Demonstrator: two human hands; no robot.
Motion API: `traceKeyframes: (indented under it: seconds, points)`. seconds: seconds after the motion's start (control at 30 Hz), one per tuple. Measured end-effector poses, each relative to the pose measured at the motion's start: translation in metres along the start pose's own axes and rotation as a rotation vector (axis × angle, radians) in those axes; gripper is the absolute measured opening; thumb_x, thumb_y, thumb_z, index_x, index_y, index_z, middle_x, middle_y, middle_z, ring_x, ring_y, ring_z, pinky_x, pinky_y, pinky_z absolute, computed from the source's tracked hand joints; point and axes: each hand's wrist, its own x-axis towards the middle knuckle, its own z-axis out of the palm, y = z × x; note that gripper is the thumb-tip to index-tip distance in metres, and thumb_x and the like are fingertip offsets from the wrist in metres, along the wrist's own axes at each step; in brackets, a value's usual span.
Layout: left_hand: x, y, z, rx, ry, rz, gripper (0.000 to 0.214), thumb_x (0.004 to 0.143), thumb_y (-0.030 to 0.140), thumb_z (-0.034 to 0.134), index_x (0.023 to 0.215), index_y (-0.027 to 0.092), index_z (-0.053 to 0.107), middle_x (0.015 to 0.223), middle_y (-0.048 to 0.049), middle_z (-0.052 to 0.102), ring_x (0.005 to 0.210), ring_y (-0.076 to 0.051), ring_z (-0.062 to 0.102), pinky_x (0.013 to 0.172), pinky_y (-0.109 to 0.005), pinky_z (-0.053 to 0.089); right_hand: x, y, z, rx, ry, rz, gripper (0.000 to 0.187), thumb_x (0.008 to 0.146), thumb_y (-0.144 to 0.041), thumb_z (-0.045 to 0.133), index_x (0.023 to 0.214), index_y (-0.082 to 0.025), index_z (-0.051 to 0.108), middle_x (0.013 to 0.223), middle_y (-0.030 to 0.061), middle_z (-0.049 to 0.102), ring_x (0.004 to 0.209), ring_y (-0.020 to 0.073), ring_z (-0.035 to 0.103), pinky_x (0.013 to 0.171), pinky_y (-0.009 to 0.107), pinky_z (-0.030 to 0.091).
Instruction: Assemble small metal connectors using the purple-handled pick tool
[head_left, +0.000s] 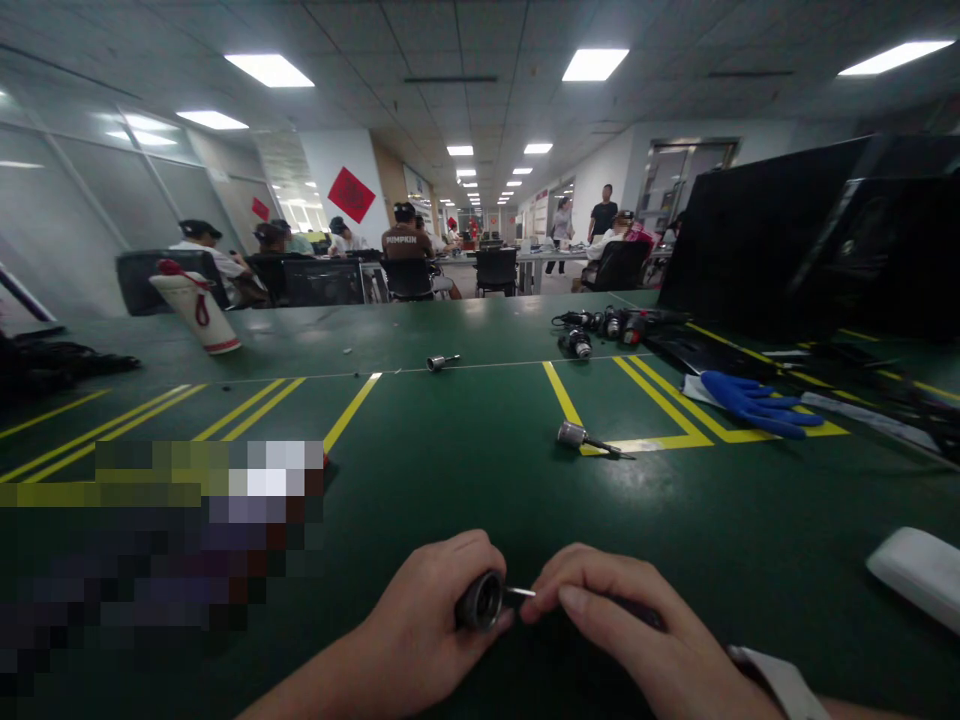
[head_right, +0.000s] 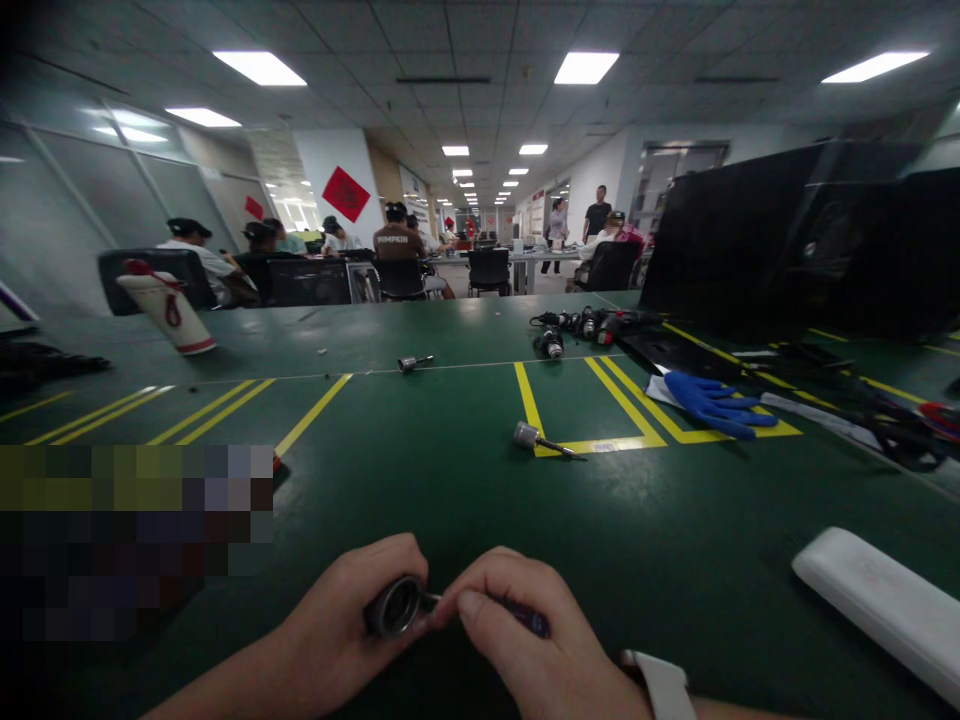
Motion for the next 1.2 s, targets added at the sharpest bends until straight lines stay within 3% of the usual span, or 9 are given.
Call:
traceKeyframes:
  seconds: [0.07, 0.2, 0.27, 0.43, 0.53, 0.8, 1.2]
  points:
    - [-0.001, -0.002, 0.002, 0.025, 0.006, -0.007, 0.007, 0.073, 0.017, 0.056, 0.075, 0.02, 0.049, 0.07, 0.0015, 0.053, 0.062, -0.012, 0.047, 0.054, -0.023, 0.032, -0.001, -0.001, 0.001, -0.008, 0.002, -0.029, 0.024, 0.087, -0.023, 0.043, 0.083, -0.017, 0.066, 0.084, 0.0065, 0.065, 0.082, 0.0177, 0.06, 0.076, 0.031, 0.047]
    - [-0.001, -0.003, 0.003, 0.068, 0.017, 0.036, 0.01, 0.072, 0.015, 0.053, 0.068, 0.019, 0.045, 0.061, 0.0035, 0.051, 0.055, -0.011, 0.045, 0.05, -0.022, 0.029, -0.005, -0.01, 0.004, -0.235, -0.106, -0.297, 0.021, 0.082, -0.013, 0.045, 0.087, -0.017, 0.064, 0.085, 0.0092, 0.067, 0.086, 0.0195, 0.059, 0.08, 0.034, 0.046]
    - [0.0, -0.002, 0.003, 0.069, 0.007, 0.079, 0.011, 0.07, 0.012, 0.052, 0.067, 0.019, 0.045, 0.059, 0.0042, 0.05, 0.052, -0.01, 0.044, 0.049, -0.021, 0.029, -0.007, -0.014, 0.005, -0.318, -0.156, -0.347, 0.022, 0.08, -0.01, 0.046, 0.088, -0.017, 0.064, 0.085, 0.0095, 0.068, 0.088, 0.0203, 0.059, 0.082, 0.035, 0.046]
    - [-0.001, -0.001, 0.0, 0.071, 0.0, 0.124, 0.013, 0.067, 0.007, 0.051, 0.068, 0.019, 0.047, 0.06, 0.0042, 0.051, 0.052, -0.009, 0.046, 0.049, -0.02, 0.029, -0.007, -0.01, 0.004, -0.065, -0.028, -0.213, 0.02, 0.084, -0.016, 0.046, 0.089, -0.019, 0.065, 0.087, 0.0072, 0.066, 0.084, 0.0164, 0.061, 0.078, 0.03, 0.049]
    - [-0.001, -0.002, 0.0, 0.079, -0.001, 0.124, 0.012, 0.068, 0.008, 0.052, 0.068, 0.019, 0.048, 0.06, 0.0041, 0.051, 0.052, -0.009, 0.046, 0.049, -0.02, 0.029, -0.008, -0.007, 0.004, -0.001, -0.019, -0.191, 0.019, 0.085, -0.019, 0.047, 0.088, -0.018, 0.066, 0.088, 0.0075, 0.065, 0.085, 0.0162, 0.061, 0.078, 0.03, 0.05]
    - [-0.001, 0.0, -0.004, 0.0, 0.007, 0.172, 0.013, 0.07, 0.012, 0.053, 0.065, 0.019, 0.043, 0.057, 0.0052, 0.045, 0.051, -0.008, 0.041, 0.049, -0.019, 0.029, -0.01, -0.008, 0.003, 0.001, -0.095, -0.331, 0.023, 0.084, -0.012, 0.048, 0.098, -0.022, 0.063, 0.091, 0.0065, 0.068, 0.093, 0.0187, 0.059, 0.085, 0.036, 0.047]
    - [-0.002, 0.0, -0.002, -0.017, 0.015, 0.143, 0.012, 0.071, 0.014, 0.052, 0.065, 0.019, 0.043, 0.058, 0.0042, 0.046, 0.051, -0.009, 0.041, 0.049, -0.021, 0.029, -0.013, -0.016, 0.004, -0.138, -0.103, -0.291, 0.023, 0.082, -0.011, 0.047, 0.095, -0.022, 0.063, 0.09, 0.0081, 0.067, 0.089, 0.0193, 0.059, 0.082, 0.037, 0.048]
